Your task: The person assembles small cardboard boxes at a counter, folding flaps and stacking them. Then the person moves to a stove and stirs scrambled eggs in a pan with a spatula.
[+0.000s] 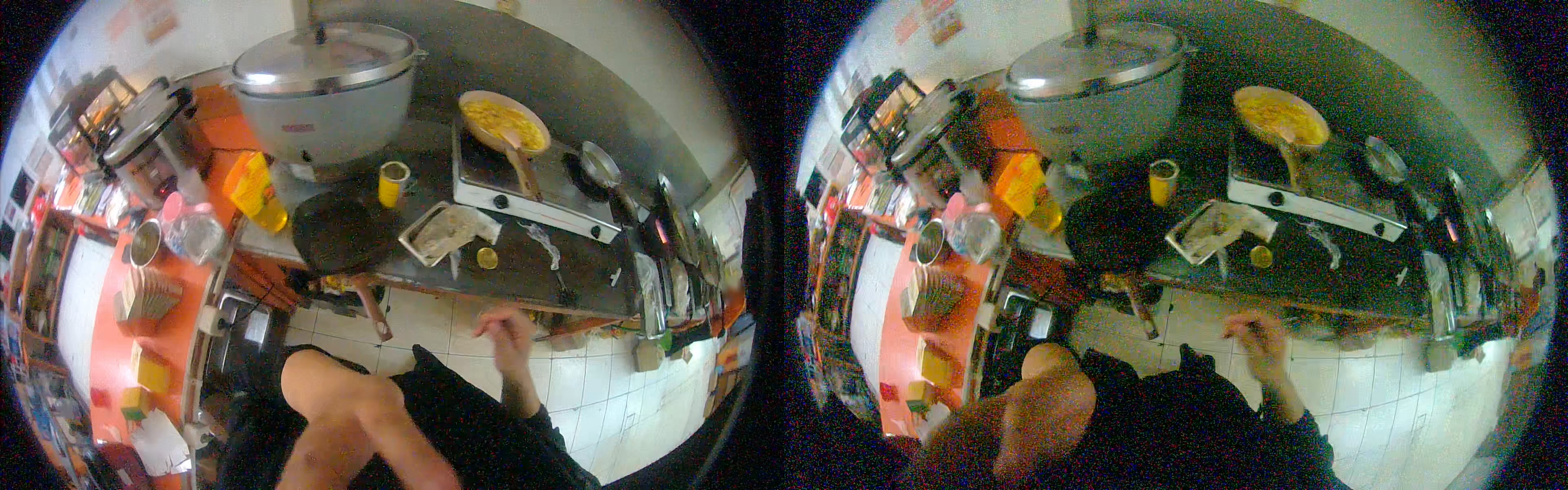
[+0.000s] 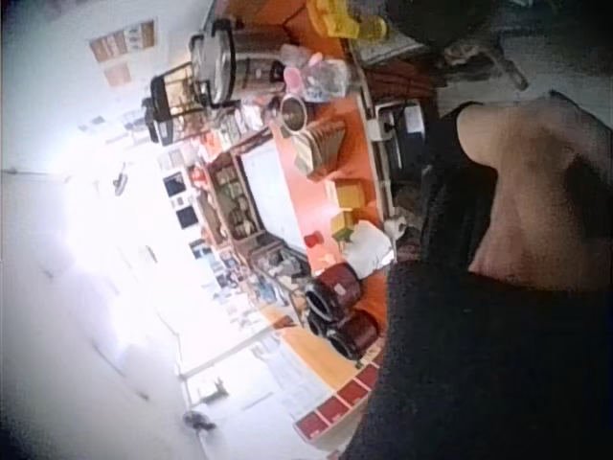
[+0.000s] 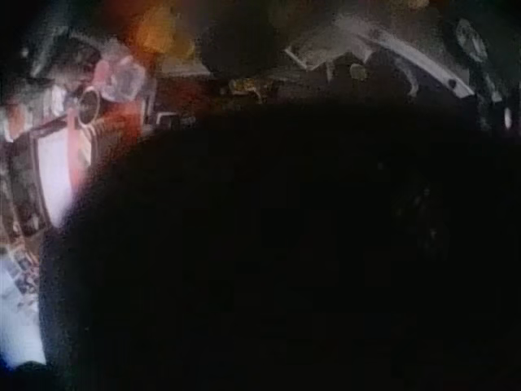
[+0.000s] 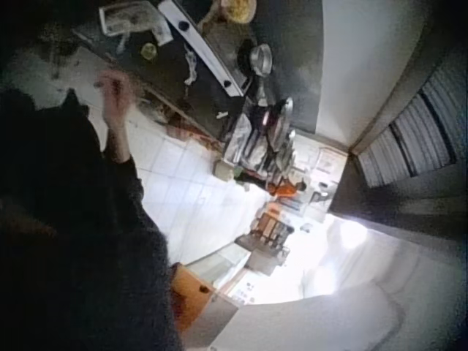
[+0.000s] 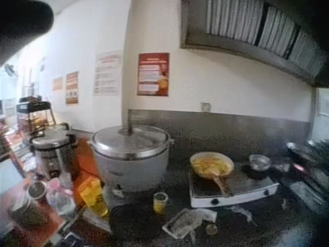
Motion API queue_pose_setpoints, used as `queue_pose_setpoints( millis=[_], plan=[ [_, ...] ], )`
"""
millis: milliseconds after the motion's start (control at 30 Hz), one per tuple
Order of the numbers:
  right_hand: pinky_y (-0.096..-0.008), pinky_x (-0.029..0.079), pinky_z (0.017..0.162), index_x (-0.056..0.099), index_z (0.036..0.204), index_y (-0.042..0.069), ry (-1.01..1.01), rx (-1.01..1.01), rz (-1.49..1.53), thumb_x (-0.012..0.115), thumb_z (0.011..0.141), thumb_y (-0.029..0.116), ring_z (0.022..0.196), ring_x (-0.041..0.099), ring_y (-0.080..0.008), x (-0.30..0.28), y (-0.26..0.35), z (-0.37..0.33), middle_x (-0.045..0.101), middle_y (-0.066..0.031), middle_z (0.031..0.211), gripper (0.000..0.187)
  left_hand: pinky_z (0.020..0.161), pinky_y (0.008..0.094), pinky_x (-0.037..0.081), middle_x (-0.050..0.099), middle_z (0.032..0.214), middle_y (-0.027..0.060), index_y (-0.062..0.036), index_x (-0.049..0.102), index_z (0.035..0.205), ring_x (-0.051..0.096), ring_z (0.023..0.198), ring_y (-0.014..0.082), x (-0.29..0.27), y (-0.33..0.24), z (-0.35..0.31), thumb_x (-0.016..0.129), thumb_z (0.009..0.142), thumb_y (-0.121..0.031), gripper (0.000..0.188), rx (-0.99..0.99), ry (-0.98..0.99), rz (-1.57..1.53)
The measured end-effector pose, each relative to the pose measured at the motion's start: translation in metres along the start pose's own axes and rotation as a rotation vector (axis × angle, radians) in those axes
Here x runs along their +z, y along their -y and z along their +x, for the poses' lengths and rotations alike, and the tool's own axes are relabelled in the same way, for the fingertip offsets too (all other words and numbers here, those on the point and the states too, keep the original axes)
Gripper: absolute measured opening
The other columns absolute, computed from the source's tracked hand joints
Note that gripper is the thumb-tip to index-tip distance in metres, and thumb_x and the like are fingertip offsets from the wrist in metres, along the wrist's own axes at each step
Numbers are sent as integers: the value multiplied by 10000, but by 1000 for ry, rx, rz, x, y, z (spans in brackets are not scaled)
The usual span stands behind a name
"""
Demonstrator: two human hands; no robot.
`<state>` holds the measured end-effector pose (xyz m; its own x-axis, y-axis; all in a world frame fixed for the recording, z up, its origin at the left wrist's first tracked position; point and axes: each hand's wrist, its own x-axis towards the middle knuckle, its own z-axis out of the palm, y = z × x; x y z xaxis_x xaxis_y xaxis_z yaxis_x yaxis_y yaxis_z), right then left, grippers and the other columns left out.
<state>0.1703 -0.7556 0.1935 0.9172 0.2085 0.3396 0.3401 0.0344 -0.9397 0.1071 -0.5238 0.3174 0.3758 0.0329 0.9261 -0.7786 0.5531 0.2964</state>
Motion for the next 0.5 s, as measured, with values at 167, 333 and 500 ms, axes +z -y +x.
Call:
queue_pose_setpoints(
  millis=[167,333,500],
  plan=[
    [-211,400,579,539,826,13,-405,-82,-285,536,831,118,604,500,-90,-82,8,62,524,-26,684,106,761,365,369,478,938,99,-36,427,1055,449,866,230,21,44,22,451,854,-331,358,-51,56,-98],
    [-260,433,612,531,901,32,-456,-223,-987,573,813,171,679,558,-140,-129,-21,163,574,-72,757,170,722,345,366,476,883,85,-48,425,1020,452,807,208,19,65,35,464,848,-327,331,-90,94,-179],
    [-419,451,785,466,1100,39,-304,265,-1156,643,691,409,911,565,-350,-139,-43,266,568,-189,1031,580,683,325,363,474,827,71,-60,424,986,455,749,186,17,74,48,476,842,-324,305,-87,99,-238]
  ],
)
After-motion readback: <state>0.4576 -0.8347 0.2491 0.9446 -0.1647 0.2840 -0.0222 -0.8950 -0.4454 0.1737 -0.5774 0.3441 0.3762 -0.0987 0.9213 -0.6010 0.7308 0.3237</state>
